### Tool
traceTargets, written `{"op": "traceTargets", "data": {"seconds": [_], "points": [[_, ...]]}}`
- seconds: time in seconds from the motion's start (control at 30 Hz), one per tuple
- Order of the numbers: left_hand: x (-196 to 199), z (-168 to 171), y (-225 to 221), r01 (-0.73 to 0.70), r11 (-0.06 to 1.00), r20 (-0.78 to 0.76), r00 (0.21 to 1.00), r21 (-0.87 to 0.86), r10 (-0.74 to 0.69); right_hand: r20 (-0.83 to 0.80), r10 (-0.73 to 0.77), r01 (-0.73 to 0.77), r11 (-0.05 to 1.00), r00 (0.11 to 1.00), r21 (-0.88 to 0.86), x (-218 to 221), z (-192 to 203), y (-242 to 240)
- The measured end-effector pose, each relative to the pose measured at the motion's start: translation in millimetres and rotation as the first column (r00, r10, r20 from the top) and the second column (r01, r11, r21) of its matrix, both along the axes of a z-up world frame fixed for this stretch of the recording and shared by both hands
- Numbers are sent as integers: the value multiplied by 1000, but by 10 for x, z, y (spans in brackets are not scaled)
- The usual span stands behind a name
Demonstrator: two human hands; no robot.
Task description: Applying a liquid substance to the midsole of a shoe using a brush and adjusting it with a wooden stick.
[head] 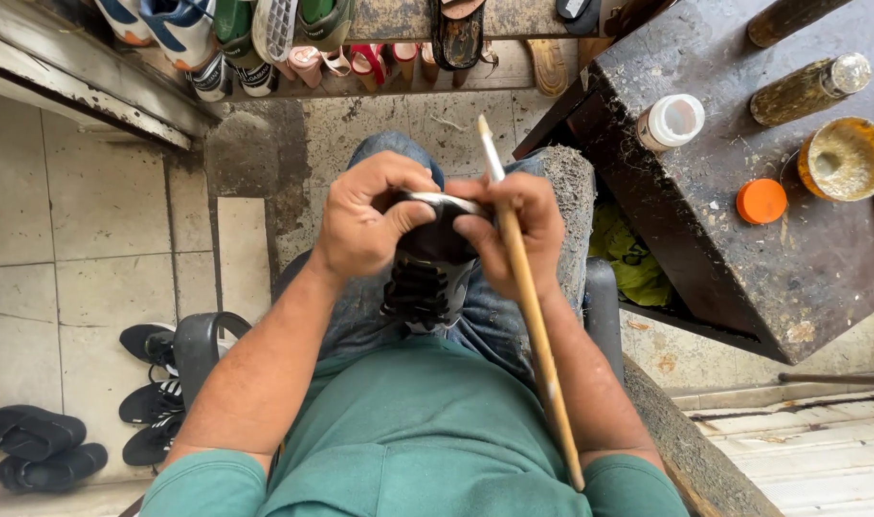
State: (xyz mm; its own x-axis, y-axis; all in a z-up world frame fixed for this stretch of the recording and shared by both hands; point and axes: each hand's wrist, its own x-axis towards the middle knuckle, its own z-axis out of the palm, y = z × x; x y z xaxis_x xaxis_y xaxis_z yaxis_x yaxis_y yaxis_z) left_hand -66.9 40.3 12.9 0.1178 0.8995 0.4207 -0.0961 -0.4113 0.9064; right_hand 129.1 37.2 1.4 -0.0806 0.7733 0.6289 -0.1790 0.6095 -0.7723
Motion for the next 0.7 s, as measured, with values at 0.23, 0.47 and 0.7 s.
{"op": "traceTargets", "data": {"seconds": [0.23, 0.47, 0.7], "points": [[-378, -241, 194, 92, 988, 319, 947, -122, -49, -217, 162, -233, 906, 963, -354, -89, -662, -244], [-462, -337, 254, 78, 995, 198, 978, -66, -64, 39, 9, 1, 971, 999, -239, -205, -516, -153], [-454, -242, 219, 22, 999, 58, 998, -30, -20, 146, -234, 240, 971, 961, -23, -277, -588, -46]]}}
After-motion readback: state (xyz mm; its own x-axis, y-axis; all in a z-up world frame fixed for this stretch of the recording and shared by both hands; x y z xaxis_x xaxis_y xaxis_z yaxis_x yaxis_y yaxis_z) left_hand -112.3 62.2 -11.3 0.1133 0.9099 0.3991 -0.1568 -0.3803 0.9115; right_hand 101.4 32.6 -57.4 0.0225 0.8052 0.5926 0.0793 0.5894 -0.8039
